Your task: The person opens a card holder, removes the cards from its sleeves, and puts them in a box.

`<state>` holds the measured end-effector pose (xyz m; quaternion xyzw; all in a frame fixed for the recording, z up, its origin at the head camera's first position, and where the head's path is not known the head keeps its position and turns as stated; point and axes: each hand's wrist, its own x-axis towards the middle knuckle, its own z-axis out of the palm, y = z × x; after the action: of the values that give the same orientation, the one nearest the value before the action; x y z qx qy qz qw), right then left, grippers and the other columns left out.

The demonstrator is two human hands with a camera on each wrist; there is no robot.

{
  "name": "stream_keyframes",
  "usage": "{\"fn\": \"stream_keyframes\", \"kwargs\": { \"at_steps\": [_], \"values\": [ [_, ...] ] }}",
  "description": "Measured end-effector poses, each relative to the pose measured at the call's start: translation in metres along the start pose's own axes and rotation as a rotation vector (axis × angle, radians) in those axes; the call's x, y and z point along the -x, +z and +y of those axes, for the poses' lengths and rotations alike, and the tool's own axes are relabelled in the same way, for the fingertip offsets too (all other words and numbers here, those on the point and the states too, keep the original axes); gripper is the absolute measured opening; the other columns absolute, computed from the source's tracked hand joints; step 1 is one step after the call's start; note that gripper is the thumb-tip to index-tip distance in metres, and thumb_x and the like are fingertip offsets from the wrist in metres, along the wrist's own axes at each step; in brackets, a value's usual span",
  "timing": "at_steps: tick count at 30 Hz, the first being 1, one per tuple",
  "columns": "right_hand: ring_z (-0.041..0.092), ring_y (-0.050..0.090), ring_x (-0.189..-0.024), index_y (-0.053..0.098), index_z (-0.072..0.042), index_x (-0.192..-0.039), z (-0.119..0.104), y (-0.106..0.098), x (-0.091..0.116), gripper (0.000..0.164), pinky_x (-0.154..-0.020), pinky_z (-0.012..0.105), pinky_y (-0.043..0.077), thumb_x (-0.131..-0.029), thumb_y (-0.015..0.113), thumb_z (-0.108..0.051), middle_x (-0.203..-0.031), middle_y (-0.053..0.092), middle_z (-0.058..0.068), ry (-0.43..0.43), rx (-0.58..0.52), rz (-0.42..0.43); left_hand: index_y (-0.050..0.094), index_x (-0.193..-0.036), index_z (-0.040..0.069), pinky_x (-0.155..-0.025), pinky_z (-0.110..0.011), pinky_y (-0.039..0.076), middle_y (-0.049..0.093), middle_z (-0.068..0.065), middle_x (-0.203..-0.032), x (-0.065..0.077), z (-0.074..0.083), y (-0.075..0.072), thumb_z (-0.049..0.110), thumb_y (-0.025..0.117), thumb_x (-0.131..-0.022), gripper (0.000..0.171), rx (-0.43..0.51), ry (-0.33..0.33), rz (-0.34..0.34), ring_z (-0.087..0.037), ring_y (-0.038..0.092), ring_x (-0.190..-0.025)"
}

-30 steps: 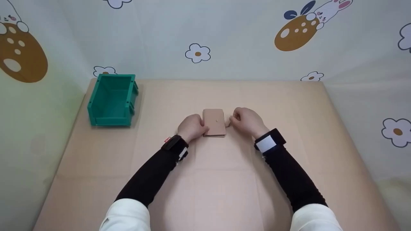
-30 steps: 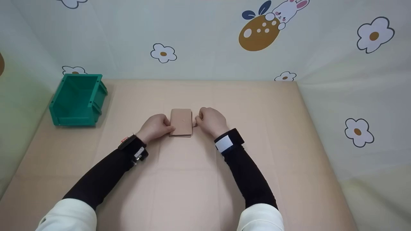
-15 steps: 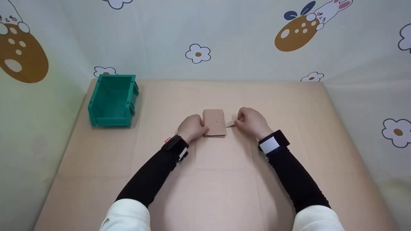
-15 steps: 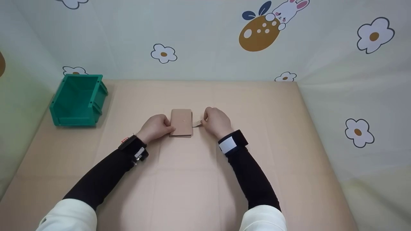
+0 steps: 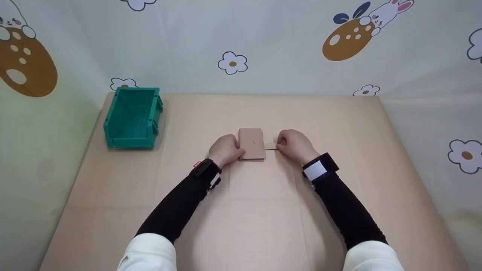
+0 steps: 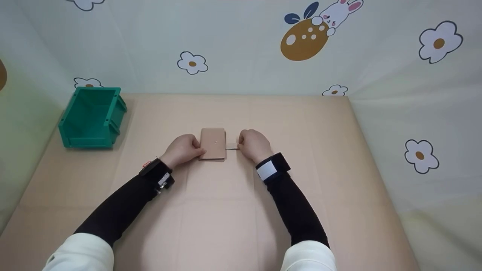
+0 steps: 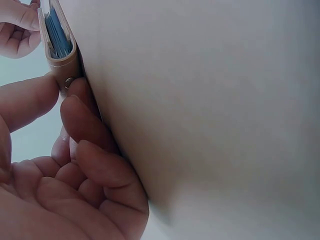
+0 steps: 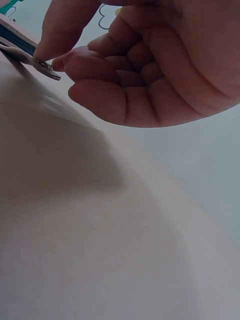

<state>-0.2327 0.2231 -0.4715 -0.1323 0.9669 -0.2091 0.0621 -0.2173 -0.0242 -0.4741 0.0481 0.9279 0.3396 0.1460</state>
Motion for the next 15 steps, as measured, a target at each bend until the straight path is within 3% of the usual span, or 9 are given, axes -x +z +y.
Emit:
{"fn": "stream_keyframes", "kwargs": {
  "at_steps": [15],
  "values": [
    [0.028,0.059,-0.084,0.068,-0.005,-0.089,0.0034,0.0022,-0.0009,0.009,-0.083,0.043,0.047,-0.086,0.071,-0.013,-0.087,0.065,0.008,-0.015,0.010,-0.013,0.055,-0.077,0.010,-0.056,-0.028,0.037,0.054,0.000,-0.073,-0.0002,0.0007,0.0009,0.024,0.072,-0.087,0.024,-0.008,-0.002,-0.003,-0.015,0.050,-0.064]
  ]
}}
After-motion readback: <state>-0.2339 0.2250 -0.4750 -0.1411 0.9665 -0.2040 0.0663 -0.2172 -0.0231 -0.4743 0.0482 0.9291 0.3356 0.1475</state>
